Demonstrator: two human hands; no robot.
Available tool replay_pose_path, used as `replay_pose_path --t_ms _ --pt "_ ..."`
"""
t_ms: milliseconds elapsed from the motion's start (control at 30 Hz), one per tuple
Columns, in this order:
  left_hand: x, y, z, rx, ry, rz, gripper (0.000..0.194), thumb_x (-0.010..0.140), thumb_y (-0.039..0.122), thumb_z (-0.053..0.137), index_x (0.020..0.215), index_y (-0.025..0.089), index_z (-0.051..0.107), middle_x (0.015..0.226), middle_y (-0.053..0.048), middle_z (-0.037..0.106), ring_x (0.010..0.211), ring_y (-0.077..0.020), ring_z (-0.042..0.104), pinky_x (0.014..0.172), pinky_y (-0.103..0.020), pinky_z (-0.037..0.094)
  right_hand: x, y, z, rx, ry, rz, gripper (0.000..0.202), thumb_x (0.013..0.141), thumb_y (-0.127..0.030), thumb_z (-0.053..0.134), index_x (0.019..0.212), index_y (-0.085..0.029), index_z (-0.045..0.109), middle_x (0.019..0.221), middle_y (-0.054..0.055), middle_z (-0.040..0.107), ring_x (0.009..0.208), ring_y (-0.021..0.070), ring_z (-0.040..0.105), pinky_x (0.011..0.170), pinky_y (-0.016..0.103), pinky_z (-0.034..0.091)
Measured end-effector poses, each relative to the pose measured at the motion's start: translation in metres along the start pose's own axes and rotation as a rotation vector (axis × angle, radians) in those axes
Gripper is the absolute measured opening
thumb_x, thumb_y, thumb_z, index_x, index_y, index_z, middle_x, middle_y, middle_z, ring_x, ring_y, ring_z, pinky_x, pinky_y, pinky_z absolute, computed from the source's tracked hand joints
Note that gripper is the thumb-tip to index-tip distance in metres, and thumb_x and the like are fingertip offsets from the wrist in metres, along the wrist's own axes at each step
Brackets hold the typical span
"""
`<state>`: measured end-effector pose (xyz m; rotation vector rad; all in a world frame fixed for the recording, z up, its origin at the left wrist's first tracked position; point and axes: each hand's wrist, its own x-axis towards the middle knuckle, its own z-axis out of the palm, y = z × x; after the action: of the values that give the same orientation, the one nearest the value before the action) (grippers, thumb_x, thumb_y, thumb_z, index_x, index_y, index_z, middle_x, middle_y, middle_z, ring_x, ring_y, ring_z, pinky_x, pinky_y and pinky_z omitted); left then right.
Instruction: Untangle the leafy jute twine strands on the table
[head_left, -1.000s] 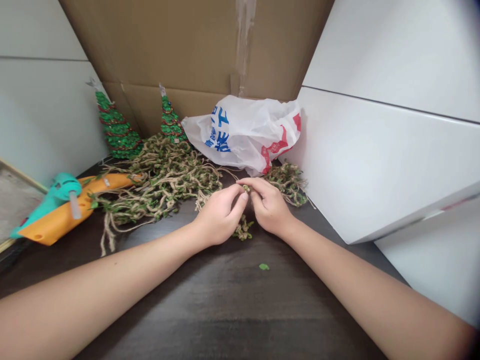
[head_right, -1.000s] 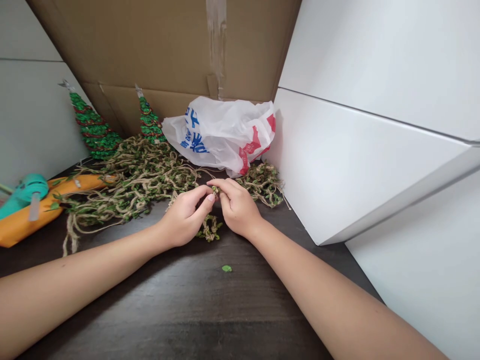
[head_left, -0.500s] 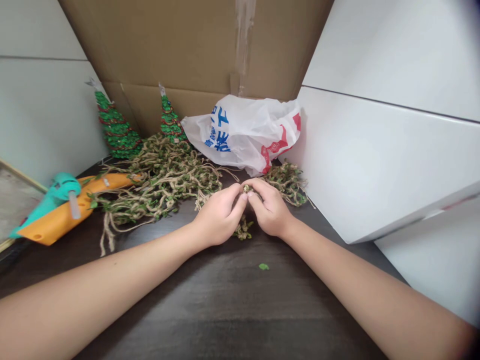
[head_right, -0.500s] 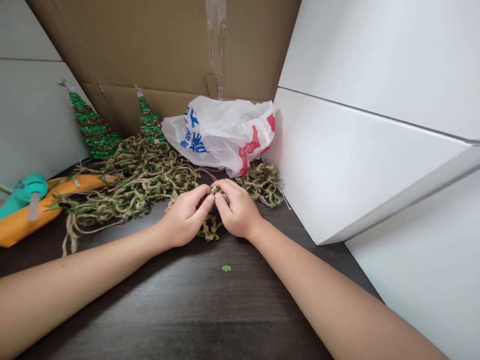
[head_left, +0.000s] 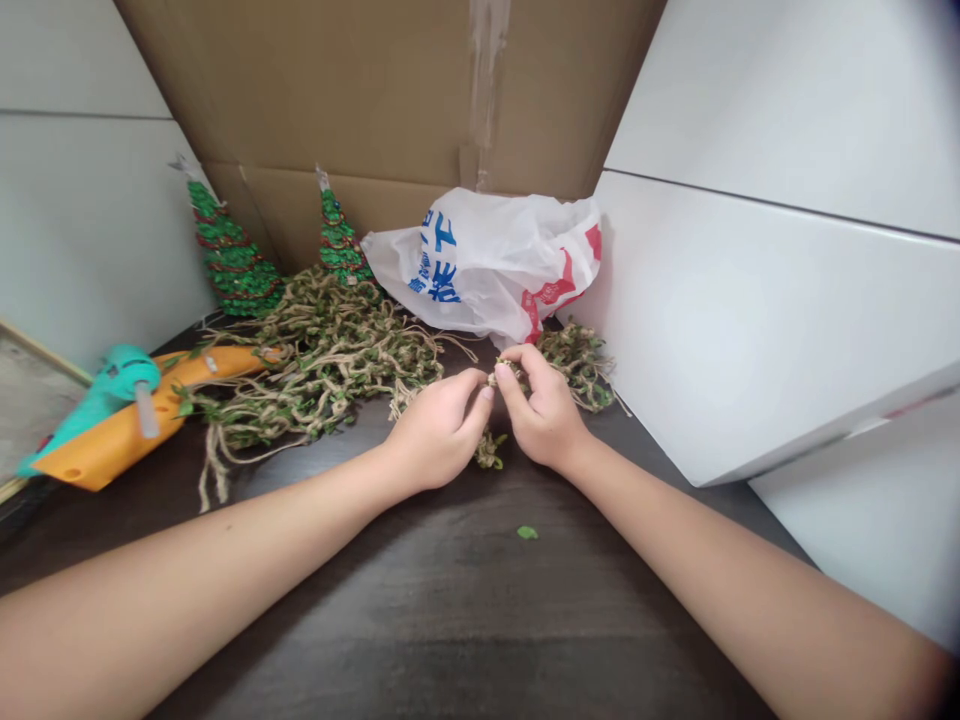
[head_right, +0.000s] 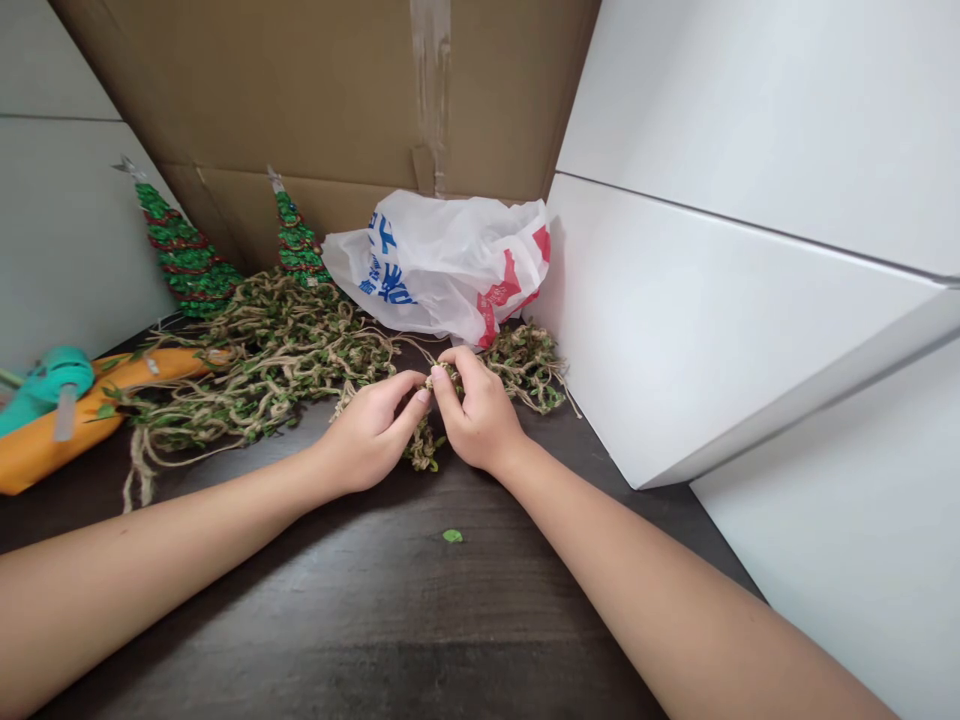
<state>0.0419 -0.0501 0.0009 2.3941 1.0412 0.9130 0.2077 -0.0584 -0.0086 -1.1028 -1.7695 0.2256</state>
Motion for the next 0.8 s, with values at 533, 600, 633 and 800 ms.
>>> replay_pose_path --t_ms 533,600,633,800 --pt "-0.0011 0.0002 -0.0007 -0.007 0.107 -0.014 0.016 0.1 0.029 0.044 0.099 0.017 0.055 0.088 -0.004 0.066 0.079 -0.0175 0.061 0.074 -0.031 0.046 0.0007 -0.003 -0.0016 0.047 -0.124 -0.096 0.017 0.099 -0.023 0.043 0.09 -0.02 0.057 0.089 0.005 0.06 0.086 0.0177 0.058 0.081 0.033 0.046" --pt "-0.0008 -0.0007 0.0002 -0.015 0.074 -0.033 0.017 0.101 0.031 0.042 0.1 0.018 0.053 0.085 -0.003 0.065 0.076 -0.0173 0.06 0.071 -0.031 0.045 0.0007 -0.0031 -0.001 0.027 -0.113 -0.076 0.021 0.1 -0.027 0.043 0.084 -0.021 0.054 0.082 0.003 0.058 0.08 0.0169 0.056 0.077 0.032 0.046" --pt "-0.0006 -0.0009 0.0007 -0.022 0.053 -0.04 0.017 0.101 0.031 0.042 0.101 0.018 0.052 0.083 -0.003 0.064 0.074 -0.0171 0.059 0.07 -0.031 0.044 0.0008 -0.0029 -0.0007 0.02 -0.104 -0.068 0.022 0.101 -0.028 0.043 0.082 -0.021 0.052 0.08 0.002 0.057 0.078 0.0167 0.056 0.076 0.032 0.046" --pt "0.0004 0.0 0.0014 0.007 0.002 -0.024 0.015 0.099 0.029 0.044 0.088 0.019 0.05 0.075 -0.001 0.058 0.067 -0.0158 0.053 0.064 -0.03 0.04 0.0008 -0.0012 0.0003 0.012 -0.037 -0.052 0.022 0.101 -0.031 0.044 0.082 -0.022 0.051 0.079 0.001 0.058 0.076 0.016 0.056 0.075 0.031 0.046"
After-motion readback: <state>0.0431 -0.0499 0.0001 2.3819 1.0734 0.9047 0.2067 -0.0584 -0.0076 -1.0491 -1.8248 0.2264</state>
